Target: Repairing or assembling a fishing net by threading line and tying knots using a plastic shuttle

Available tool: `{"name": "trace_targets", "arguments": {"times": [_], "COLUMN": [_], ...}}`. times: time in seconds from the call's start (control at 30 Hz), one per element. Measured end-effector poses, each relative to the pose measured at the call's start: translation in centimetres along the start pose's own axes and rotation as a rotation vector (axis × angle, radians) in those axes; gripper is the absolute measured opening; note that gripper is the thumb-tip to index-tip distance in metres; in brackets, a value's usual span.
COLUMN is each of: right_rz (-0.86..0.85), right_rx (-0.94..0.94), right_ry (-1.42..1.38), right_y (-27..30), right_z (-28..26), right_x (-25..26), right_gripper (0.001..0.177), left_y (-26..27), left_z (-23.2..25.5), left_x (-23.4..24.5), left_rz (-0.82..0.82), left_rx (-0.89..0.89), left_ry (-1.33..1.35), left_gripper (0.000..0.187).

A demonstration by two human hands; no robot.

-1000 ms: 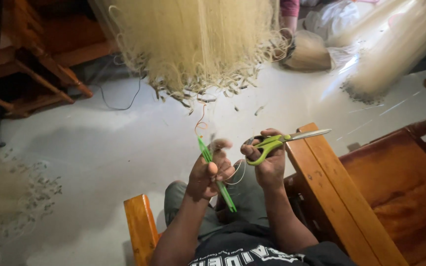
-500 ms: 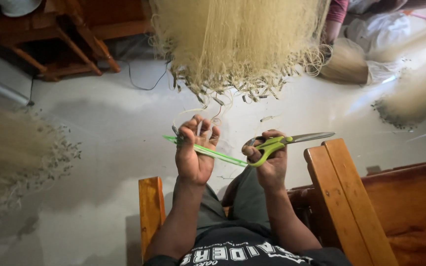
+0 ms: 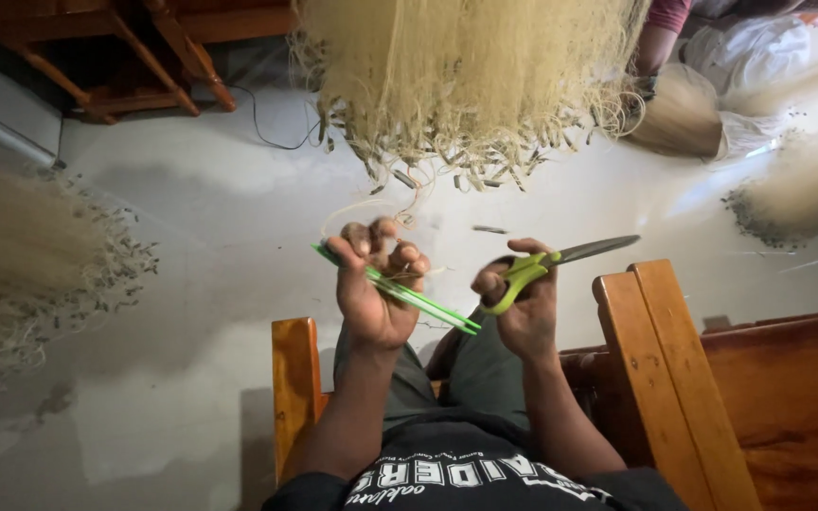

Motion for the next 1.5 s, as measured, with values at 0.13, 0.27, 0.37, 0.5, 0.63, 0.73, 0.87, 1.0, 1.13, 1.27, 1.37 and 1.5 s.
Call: {"name": "trace_targets", "arguments": {"times": [0.13,0.27,0.37,0.5,0.63,0.73,0.87,1.0,1.13,1.27,1.37,1.5], "right_rz": [-0.078,-0.13,-0.146,-0.228,-0.27,-0.236,-0.214,-0.196,-0.182,-0.182,-0.18,-0.182], "right_rx": [-0.032,0.159,0.296,0.426,0.503,0.546,0.56,0.584,0.572,0.572,0.584,0.592], "right_ry": [-0.01,0.385,0.64,0.771,0.8,0.862,0.896,0.907,0.917,0.912,0.902,0.88], "right_y": [2.4,2.5,1.0,-0.5,-2.8,-3.9,-4.6,-4.6,-4.6,-4.6,-4.7,-4.6], "right_z": [2.3,0.0,-2.9,-3.2,-4.7,-6.5,-7.1,-7.0,-7.2,-7.3,-7.6,-7.9], "right_x": [0.6,-0.3,-1.3,-1.5,-2.9,-3.9,-3.9,-3.6,-3.6,-3.7,-4.1,-4.3], "right_gripper": [0.06,0.058,0.058,0.06,0.061,0.06,0.052,0.053,0.053,0.054,0.053,0.055], "left_y": [0.1,0.7,1.2,1.6,2.2,2.3,2.1,2.1,2.2,2.2,2.3,2.7], "left_z": [2.1,2.9,3.3,3.5,4.0,4.3,4.4,4.4,4.1,4.0,4.0,3.8], "left_x": [0.8,1.8,3.0,1.5,0.1,0.3,0.6,0.0,-0.2,-0.5,-1.2,-2.1], "left_rz": [-0.002,0.019,0.037,-0.018,-0.058,-0.055,-0.085,-0.097,-0.096,-0.064,-0.065,-0.063], "left_rx": [-0.069,-0.102,-0.159,-0.22,-0.254,-0.27,-0.274,-0.273,-0.267,-0.291,-0.318,-0.332], "left_ry": [-0.048,-0.11,-0.189,-0.262,-0.273,-0.303,-0.307,-0.344,-0.344,-0.413,-0.449,-0.464], "left_gripper": [0.026,0.028,0.028,0.027,0.028,0.029,0.029,0.029,0.029,0.03,0.03,0.028]}}
Point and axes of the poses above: each hand's wrist, its own y-axis away from the middle knuckle, its own x-axis out of the back of the hand, z = x × y, the point moved 9 cm from there along -y, towards the middle knuckle, and after that the axes turned 3 degrees about -z, right-handed, at the moved point
